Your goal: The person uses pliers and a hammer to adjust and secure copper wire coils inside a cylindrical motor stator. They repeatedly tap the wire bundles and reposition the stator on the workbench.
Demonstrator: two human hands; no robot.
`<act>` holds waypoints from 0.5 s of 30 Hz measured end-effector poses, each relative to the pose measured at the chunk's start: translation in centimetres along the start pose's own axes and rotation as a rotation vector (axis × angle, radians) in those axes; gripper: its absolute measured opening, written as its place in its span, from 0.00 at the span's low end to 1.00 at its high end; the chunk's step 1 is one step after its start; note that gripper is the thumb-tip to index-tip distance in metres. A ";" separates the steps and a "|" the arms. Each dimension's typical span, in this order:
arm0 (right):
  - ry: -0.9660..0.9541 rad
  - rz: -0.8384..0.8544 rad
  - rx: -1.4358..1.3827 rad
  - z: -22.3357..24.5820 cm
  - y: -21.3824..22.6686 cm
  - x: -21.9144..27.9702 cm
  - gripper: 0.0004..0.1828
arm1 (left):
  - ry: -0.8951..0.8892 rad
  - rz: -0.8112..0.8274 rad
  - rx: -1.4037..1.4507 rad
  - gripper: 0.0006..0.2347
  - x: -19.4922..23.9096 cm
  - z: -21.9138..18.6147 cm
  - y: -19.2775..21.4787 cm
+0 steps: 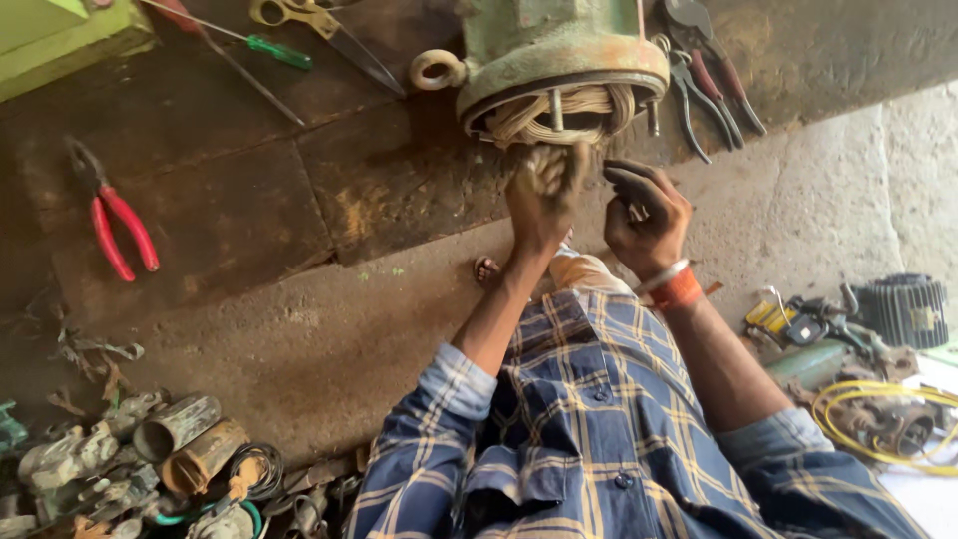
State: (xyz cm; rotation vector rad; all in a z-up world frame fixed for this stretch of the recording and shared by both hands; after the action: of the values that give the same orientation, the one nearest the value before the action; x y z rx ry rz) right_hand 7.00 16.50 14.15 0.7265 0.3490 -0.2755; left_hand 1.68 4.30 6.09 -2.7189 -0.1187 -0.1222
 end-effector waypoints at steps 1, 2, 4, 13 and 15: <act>0.038 -0.019 0.017 0.4 0.2 -0.3 0.18 | -0.198 -0.022 -0.151 0.10 0.6 -1.1 0.8; 0.077 -0.038 0.034 0.6 0.5 -0.9 0.17 | -0.395 -0.045 -0.303 0.11 1.2 -2.2 1.7; 0.167 -0.122 0.109 0.8 1.2 -2.6 0.16 | -0.770 -0.060 -0.502 0.16 1.1 -4.5 3.0; 0.435 0.165 0.233 -0.5 2.0 -11.8 0.43 | -0.894 0.299 -1.258 0.51 -8.4 -12.0 1.8; 0.422 0.096 0.219 -0.9 1.6 -11.9 0.41 | -0.832 0.446 -1.103 0.50 -9.0 -12.6 1.3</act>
State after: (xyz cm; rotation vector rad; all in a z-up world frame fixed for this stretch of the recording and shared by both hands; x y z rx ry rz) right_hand -3.37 19.79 19.25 1.0167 0.6895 -0.0658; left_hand -7.98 -2.61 16.08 -3.5232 0.4535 1.4730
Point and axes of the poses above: each hand's wrist, its own x-axis away from the middle knuckle, its own y-axis out of the back of the hand, z = x × y, the point moved 1 cm from there along -x, towards the middle knuckle, and after that the axes turned 6 degrees about x, right-handed, at the moved point
